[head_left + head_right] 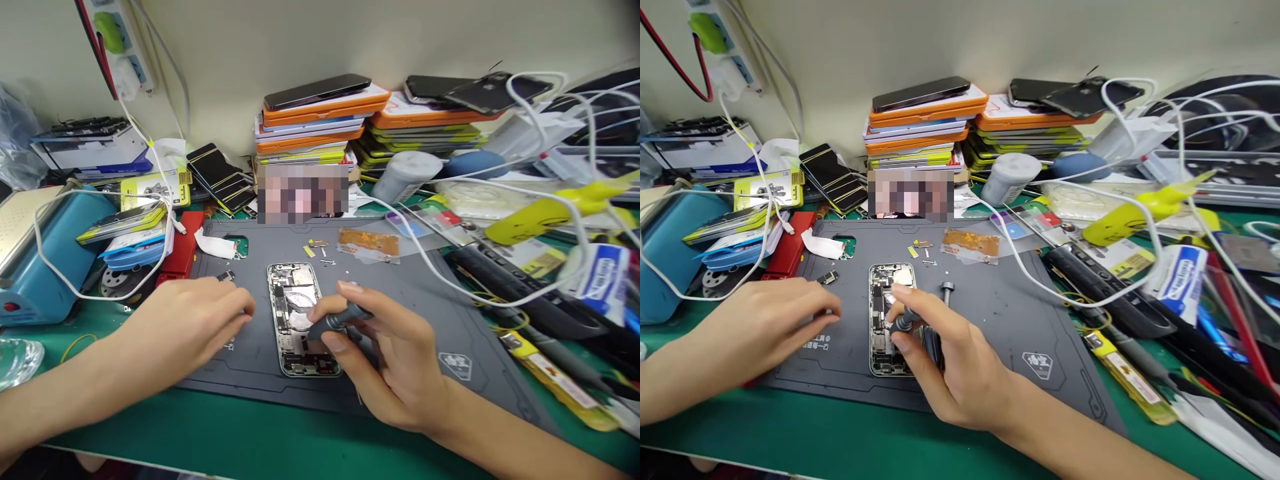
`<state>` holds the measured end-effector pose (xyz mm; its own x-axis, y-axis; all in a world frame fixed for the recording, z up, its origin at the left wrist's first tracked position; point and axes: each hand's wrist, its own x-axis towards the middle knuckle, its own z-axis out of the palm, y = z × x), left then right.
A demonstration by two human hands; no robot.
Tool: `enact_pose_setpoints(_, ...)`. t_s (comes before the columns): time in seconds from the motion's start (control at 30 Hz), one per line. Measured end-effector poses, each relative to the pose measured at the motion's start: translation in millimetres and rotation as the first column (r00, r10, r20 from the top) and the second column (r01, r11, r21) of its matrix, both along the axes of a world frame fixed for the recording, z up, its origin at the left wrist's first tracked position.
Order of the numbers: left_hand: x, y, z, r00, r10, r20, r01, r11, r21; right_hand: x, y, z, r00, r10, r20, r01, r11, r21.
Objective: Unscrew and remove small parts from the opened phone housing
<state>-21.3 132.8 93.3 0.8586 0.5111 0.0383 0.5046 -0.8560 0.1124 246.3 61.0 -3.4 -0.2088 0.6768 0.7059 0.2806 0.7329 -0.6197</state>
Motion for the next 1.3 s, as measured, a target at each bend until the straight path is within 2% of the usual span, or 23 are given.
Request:
enact_pose_setpoints(0.1,6.5,-16.5,-13.6,0.992,-0.123,0.039,0.119,0.988,0.101,-1.8,-0.7,-0.7,0.997,0.073,0.033,-0.074,0.997,0.026)
enact_pose_setpoints(0.23,14.2,-26.4,-29.4,0.984,-0.164,0.07,0.151,0.975,0.165,-6.6,-0.4,-0.6,0.994,0.091,0.063,-0.093,0.995,0.026)
enact_pose_setpoints(0.37,19.5,-29.6,-29.9,0.981,-0.049,0.189,0.056,0.998,-0.027,-8.5,-0.1,-0.7,0.994,0.067,0.092,-0.07,0.997,0.027)
enact_pose_setpoints(0.47,21.2,-29.9,-27.6,0.963,0.065,0.263,-0.019,0.985,-0.172,-6.8,-1.1,-2.5,0.988,0.097,0.123,-0.099,0.995,0.008)
enact_pose_setpoints(0.53,22.0,-28.3,-29.6,0.948,0.096,0.302,-0.029,0.975,-0.22,-5.6,-1.7,-4.1,0.983,0.113,0.142,-0.112,0.994,-0.012)
enact_pose_setpoints(0.77,21.2,-20.1,-47.1,0.938,0.061,0.34,-0.009,0.988,-0.154,-7.4,-0.3,-5.0,0.985,0.102,0.137,-0.104,0.994,0.011)
enact_pose_setpoints(0.97,22.8,-20.0,-50.3,0.93,0.098,0.353,-0.008,0.969,-0.248,-6.3,0.7,-3.9,0.983,0.11,0.146,-0.114,0.993,0.018)
enact_pose_setpoints(1.3,24.1,-20.8,-53.9,0.949,0.12,0.293,-0.022,0.948,-0.318,-8.7,-0.1,-1.2,0.986,0.11,0.124,-0.113,0.993,0.022)
